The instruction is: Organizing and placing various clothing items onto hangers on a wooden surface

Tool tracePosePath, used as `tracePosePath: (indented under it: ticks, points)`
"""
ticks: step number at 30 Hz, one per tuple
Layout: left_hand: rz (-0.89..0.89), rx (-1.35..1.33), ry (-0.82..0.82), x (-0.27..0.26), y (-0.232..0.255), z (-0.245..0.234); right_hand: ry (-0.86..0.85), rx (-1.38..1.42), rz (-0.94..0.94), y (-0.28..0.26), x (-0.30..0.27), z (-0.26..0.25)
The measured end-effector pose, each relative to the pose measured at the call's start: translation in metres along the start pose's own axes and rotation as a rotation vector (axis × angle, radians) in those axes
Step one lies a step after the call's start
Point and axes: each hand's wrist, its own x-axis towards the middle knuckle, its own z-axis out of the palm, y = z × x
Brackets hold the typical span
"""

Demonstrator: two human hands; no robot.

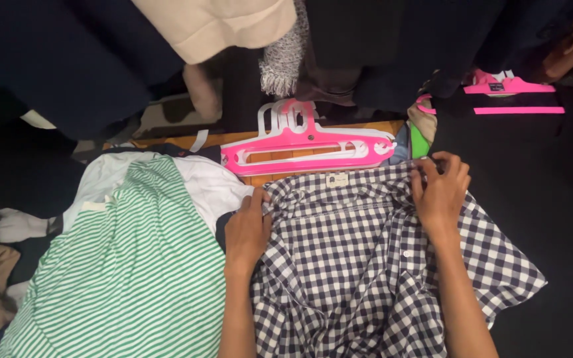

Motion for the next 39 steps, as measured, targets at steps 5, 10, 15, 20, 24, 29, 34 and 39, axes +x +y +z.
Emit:
tracePosePath:
  ticks: [5, 10, 15, 20, 24, 29, 34, 39]
  points:
    - [-0.066, -0.097, 0.024, -0.007, 0.007, -0.010, 0.029, 0.136, -0.079, -0.029, 0.013, -0.021]
    - [-0.098, -0.147, -0.019, -0.012, 0.020, -0.029, -0.065, 0.266, -0.180, -0.052, 0.046, 0.006]
    - [-0.036, -0.307, -0.084, -0.019, 0.026, -0.046, -0.120, 0.274, -0.322, -0.078, 0.082, 0.062]
    - [-0.003, -0.412, -0.038, -0.020, 0.023, -0.045, -0.310, 0.251, -0.303, -0.076, 0.095, 0.123]
    - [0.059, -0.448, 0.004, -0.015, 0.017, -0.034, -0.305, 0.193, -0.292, -0.079, 0.097, 0.141]
    - [0.088, -0.406, 0.010, -0.015, 0.015, -0.033, -0.318, 0.245, -0.250, -0.087, 0.101, 0.138]
    - [0.097, -0.417, 0.055, -0.020, 0.020, -0.033, -0.356, 0.394, -0.230, -0.096, 0.105, 0.092]
    - [0.099, -0.451, 0.094, -0.028, 0.039, -0.038, -0.528, 0.567, -0.075, -0.085, 0.097, 0.050]
